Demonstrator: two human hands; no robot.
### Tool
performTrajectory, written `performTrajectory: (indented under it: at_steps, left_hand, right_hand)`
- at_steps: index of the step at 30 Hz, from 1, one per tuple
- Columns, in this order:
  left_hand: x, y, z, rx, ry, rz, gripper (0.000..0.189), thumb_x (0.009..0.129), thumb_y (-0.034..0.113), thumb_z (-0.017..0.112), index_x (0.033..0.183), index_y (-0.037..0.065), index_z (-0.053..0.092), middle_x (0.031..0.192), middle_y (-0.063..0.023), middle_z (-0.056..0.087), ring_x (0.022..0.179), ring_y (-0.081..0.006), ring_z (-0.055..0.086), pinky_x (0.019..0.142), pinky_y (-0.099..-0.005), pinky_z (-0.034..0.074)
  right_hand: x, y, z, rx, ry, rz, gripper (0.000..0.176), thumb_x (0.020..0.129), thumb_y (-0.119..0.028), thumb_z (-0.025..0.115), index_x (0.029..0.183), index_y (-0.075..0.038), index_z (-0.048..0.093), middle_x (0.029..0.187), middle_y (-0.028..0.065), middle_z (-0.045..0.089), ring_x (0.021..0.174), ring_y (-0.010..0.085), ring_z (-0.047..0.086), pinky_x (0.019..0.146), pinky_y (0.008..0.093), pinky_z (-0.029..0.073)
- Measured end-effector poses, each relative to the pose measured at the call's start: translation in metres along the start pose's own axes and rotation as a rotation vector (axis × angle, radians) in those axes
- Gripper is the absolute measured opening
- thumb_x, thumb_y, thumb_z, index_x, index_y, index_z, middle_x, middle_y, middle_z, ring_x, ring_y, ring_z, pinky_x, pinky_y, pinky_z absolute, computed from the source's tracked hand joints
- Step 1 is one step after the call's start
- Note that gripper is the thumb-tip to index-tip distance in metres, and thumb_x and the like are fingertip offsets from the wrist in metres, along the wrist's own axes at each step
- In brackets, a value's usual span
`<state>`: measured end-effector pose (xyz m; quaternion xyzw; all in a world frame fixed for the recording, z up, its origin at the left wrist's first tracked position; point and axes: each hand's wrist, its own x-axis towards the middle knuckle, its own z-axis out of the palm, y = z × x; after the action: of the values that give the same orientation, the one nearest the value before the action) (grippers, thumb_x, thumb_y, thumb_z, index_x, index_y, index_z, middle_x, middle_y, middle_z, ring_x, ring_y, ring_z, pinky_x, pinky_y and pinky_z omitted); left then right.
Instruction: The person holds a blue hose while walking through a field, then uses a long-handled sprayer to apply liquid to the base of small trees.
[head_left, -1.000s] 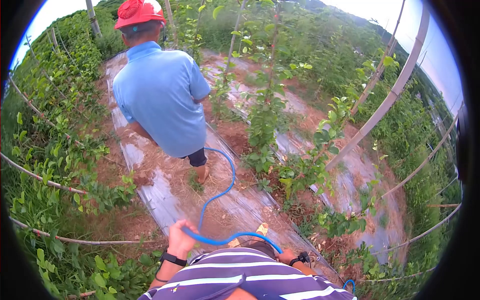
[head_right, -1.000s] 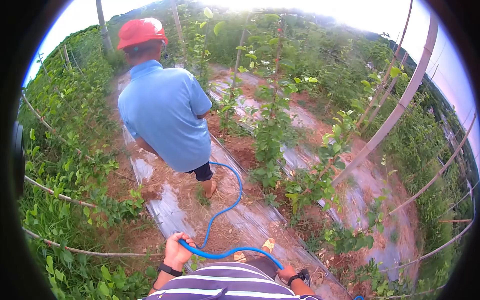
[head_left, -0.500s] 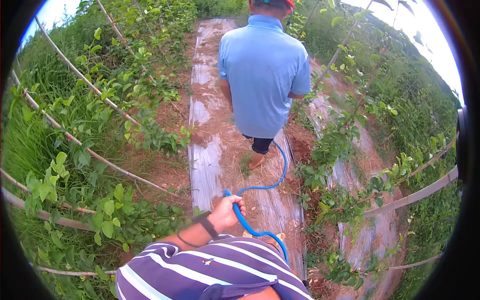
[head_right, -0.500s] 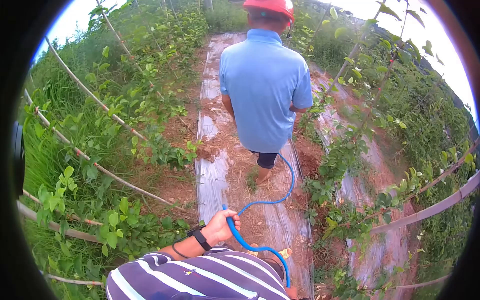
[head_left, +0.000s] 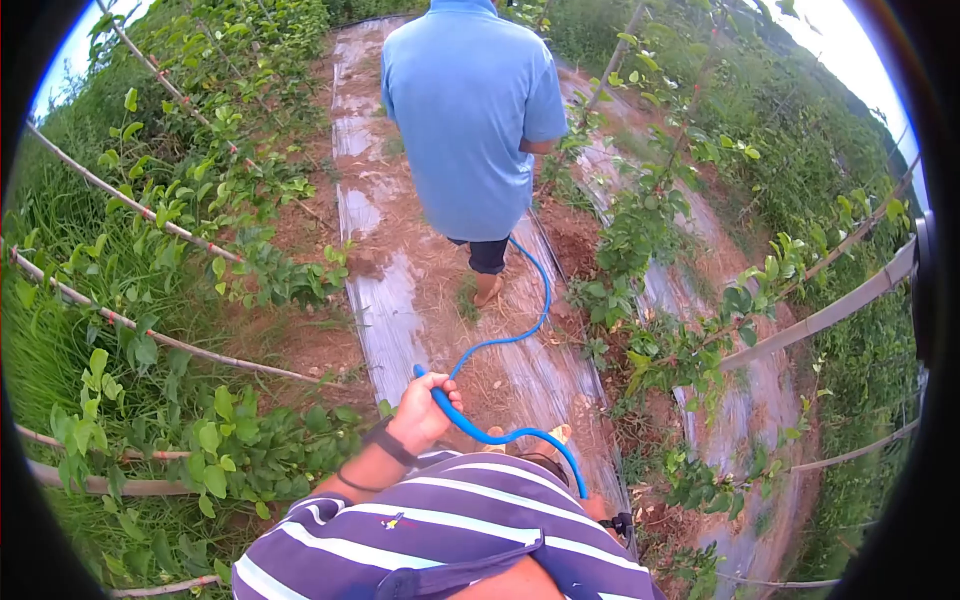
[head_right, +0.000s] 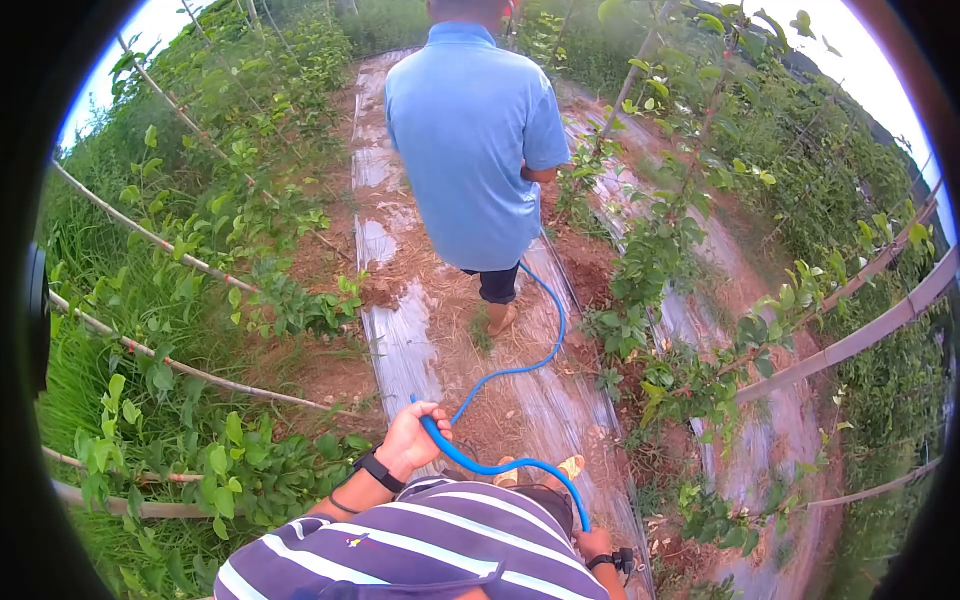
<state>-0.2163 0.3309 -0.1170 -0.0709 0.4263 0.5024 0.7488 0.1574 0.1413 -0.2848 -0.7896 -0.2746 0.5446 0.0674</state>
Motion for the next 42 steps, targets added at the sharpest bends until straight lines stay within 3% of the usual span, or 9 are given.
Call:
performTrajectory:
  at_steps: [4, 20, 27, 29, 34, 35, 36, 38, 42]
  left_hand:
    - [0.003, -0.002, -0.003, 0.001, -0.033, -0.049, 0.008, 0.082, 0.013, 0.053, 0.075, 0.009, 0.05, 0.071, -0.0024, 0.052, 0.067, -0.0187, 0.048, 0.064, -0.0328, 0.042]
    - [0.008, -0.005, 0.006, 0.061, -0.033, -0.093, 0.011, 0.084, 0.014, 0.052, 0.076, 0.008, 0.05, 0.07, -0.0042, 0.052, 0.066, -0.0198, 0.049, 0.064, -0.0346, 0.042]
    - [0.008, -0.003, 0.0, 0.072, -0.026, -0.088, 0.013, 0.084, 0.015, 0.052, 0.074, 0.008, 0.05, 0.07, -0.0041, 0.052, 0.066, -0.0195, 0.049, 0.064, -0.0342, 0.042]
    - [0.01, -0.003, -0.003, 0.067, -0.024, -0.093, 0.014, 0.084, 0.015, 0.052, 0.072, 0.008, 0.05, 0.069, -0.0038, 0.053, 0.066, -0.0192, 0.049, 0.064, -0.0337, 0.042]
    - [0.006, -0.003, 0.002, 0.103, -0.018, -0.067, 0.015, 0.083, 0.017, 0.054, 0.071, 0.009, 0.049, 0.068, -0.003, 0.051, 0.065, -0.0186, 0.047, 0.064, -0.0331, 0.042]
    - [0.005, -0.003, 0.002, 0.111, -0.01, -0.07, 0.014, 0.082, 0.017, 0.054, 0.071, 0.009, 0.049, 0.068, -0.0028, 0.051, 0.065, -0.0185, 0.047, 0.065, -0.0327, 0.041]
    - [0.005, -0.004, 0.003, 0.116, -0.027, -0.085, 0.014, 0.082, 0.017, 0.054, 0.071, 0.009, 0.049, 0.068, -0.0028, 0.051, 0.065, -0.0185, 0.047, 0.065, -0.0327, 0.041]
    - [0.005, -0.004, 0.003, 0.114, 0.008, -0.044, 0.015, 0.082, 0.017, 0.054, 0.071, 0.01, 0.049, 0.068, -0.0028, 0.051, 0.065, -0.0185, 0.047, 0.064, -0.0327, 0.041]
    - [0.008, -0.006, -0.001, 0.134, 0.018, -0.026, 0.014, 0.082, 0.017, 0.055, 0.071, 0.009, 0.049, 0.067, -0.0034, 0.051, 0.065, -0.0192, 0.047, 0.064, -0.0334, 0.04]
  right_hand:
    - [0.024, 0.025, 0.011, -0.154, 0.022, -0.068, 0.018, 0.073, -0.017, 0.067, 0.07, 0.0, 0.063, 0.057, 0.0096, 0.06, 0.042, 0.0168, 0.053, 0.039, 0.0325, 0.039]
    - [0.017, 0.035, 0.031, 0.024, 0.057, -0.008, 0.015, 0.073, -0.014, 0.065, 0.07, 0.001, 0.064, 0.055, 0.0086, 0.059, 0.043, 0.0161, 0.054, 0.04, 0.0309, 0.039]
    - [0.029, 0.047, 0.034, -0.037, 0.093, -0.048, 0.023, 0.071, -0.019, 0.067, 0.065, 0.003, 0.065, 0.055, 0.0108, 0.06, 0.047, 0.0189, 0.058, 0.046, 0.0334, 0.044]
    - [0.025, 0.04, 0.031, -0.06, 0.043, 0.061, 0.029, 0.071, -0.024, 0.07, 0.077, 0.004, 0.068, 0.07, 0.0155, 0.067, 0.068, 0.0252, 0.068, 0.064, 0.0375, 0.051]
    - [0.05, 0.065, 0.042, 0.074, 0.012, 0.019, 0.021, 0.073, -0.021, 0.069, 0.07, 0.0, 0.067, 0.059, 0.0079, 0.063, 0.047, 0.0144, 0.057, 0.043, 0.0293, 0.043]
    - [0.045, 0.059, 0.038, 0.084, -0.016, 0.082, 0.017, 0.073, -0.018, 0.069, 0.075, -0.001, 0.068, 0.061, 0.0077, 0.063, 0.054, 0.0161, 0.059, 0.052, 0.0319, 0.046]
    - [0.047, 0.061, 0.038, 0.095, 0.004, 0.086, 0.017, 0.073, -0.018, 0.069, 0.075, -0.001, 0.068, 0.061, 0.0077, 0.063, 0.054, 0.0161, 0.059, 0.052, 0.0319, 0.046]
    - [0.053, 0.068, 0.039, 0.058, -0.006, 0.046, 0.024, 0.075, -0.025, 0.07, 0.068, -0.002, 0.066, 0.059, 0.0061, 0.062, 0.044, 0.0136, 0.054, 0.042, 0.0289, 0.041]
    - [0.051, 0.068, 0.036, 0.03, -0.012, 0.019, 0.027, 0.074, -0.028, 0.071, 0.069, -0.002, 0.066, 0.059, 0.0063, 0.061, 0.045, 0.0138, 0.054, 0.042, 0.0301, 0.042]
